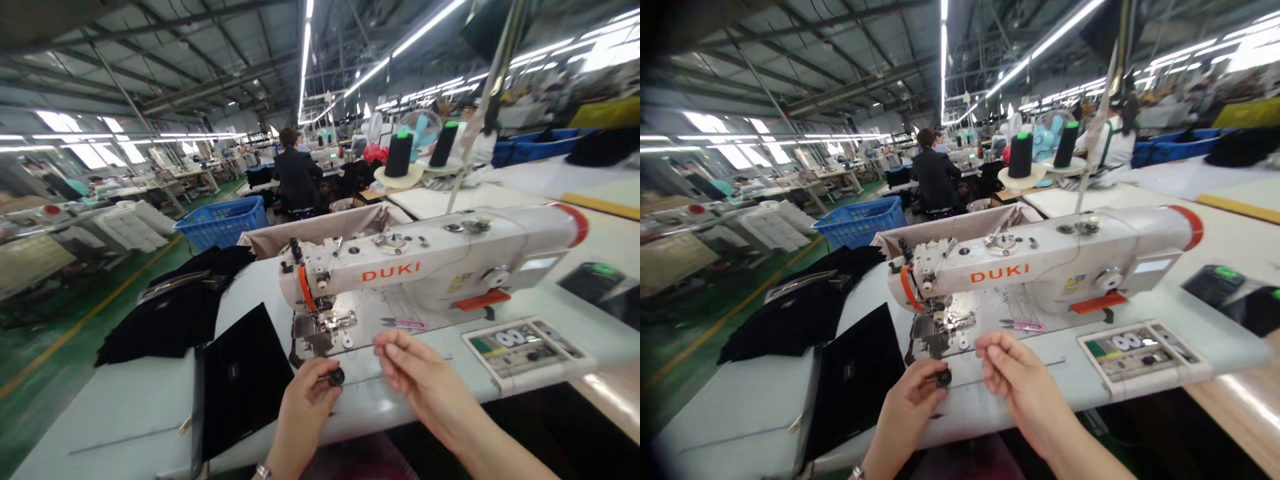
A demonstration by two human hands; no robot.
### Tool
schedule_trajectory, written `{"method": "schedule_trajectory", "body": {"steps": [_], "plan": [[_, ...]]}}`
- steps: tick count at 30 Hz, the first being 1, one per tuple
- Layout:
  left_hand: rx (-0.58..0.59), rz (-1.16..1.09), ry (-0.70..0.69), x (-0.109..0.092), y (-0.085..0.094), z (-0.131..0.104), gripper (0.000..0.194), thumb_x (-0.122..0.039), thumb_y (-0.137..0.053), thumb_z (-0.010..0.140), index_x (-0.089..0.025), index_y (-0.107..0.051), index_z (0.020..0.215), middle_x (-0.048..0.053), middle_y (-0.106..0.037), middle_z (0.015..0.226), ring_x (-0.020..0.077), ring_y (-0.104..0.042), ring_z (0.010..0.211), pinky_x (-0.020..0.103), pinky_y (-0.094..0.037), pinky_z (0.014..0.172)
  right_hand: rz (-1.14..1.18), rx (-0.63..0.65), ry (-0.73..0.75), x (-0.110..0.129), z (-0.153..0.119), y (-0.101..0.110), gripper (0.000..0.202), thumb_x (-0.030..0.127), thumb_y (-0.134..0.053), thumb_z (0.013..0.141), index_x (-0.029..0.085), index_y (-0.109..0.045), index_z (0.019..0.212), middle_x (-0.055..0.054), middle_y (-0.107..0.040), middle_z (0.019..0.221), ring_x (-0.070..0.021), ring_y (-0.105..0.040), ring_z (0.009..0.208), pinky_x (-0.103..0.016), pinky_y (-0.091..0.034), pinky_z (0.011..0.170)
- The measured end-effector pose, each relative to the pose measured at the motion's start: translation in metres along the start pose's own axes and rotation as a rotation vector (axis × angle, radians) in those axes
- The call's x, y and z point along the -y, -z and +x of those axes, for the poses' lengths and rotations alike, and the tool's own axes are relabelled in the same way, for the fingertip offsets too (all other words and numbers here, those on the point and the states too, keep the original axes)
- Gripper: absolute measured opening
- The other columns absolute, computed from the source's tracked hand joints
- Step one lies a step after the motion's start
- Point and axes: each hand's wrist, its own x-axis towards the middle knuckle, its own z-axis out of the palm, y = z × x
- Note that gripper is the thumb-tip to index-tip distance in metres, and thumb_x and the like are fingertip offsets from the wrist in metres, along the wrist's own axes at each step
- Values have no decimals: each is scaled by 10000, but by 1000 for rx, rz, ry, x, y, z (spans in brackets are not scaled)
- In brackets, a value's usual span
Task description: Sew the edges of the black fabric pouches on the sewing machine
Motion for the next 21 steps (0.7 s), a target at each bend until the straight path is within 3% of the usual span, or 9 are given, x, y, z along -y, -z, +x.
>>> {"method": "schedule_trajectory", "body": {"steps": [2,4,6,8,13,17,21], "plan": [[-12,228,-62,16,-2,4,314,-104,-628,765,-237,-691,1043,70,-649,1124,234,-639,1036,400,-554,918,-420,-79,293,45,13,16,231,398,-505,929,219,-612,1029,-13,-571,752,-122,-502,616,-250,-431,553],[-34,408,-159,28,-4,5,306,-116,-639,763,-247,-694,1034,65,-675,1096,251,-640,1043,452,-538,951,-884,-212,638,93,29,27,227,334,-438,949,238,-589,1088,-44,-606,862,-179,-569,763,-335,-487,708],[-48,517,-241,35,-5,5,287,-148,-644,781,-243,-689,1048,73,-683,1085,261,-645,1037,469,-543,945,-1213,-179,888,130,50,33,311,239,-373,950,249,-541,1211,-81,-612,1138,-236,-577,1041,-425,-457,928],[-51,583,-294,41,-5,3,307,-174,-646,791,-235,-675,1090,87,-680,1097,267,-646,1040,458,-559,924,-1460,-103,960,150,72,35,396,191,-337,948,250,-480,1313,-62,-544,1333,-244,-539,1180,-438,-423,1014],[-142,581,-405,58,-5,1,364,-203,-614,810,-222,-633,1173,102,-658,1149,267,-626,1078,433,-560,933,-1653,-139,959,149,110,39,344,252,-415,955,230,-575,1258,-59,-649,1218,-273,-656,995,-445,-514,868],[-170,569,-480,63,-3,3,373,-215,-603,825,-236,-608,1198,87,-652,1168,255,-624,1080,425,-564,929,-1644,-97,1016,142,113,45,360,239,-426,961,260,-562,1293,-29,-614,1278,-242,-622,1098,-422,-492,949],[-116,596,-528,61,0,5,366,-216,-632,822,-231,-609,1187,87,-663,1152,246,-636,1062,398,-576,911,-1601,-24,1056,142,108,44,376,235,-414,972,277,-525,1329,2,-555,1353,-183,-558,1200,-369,-446,1041]]}}
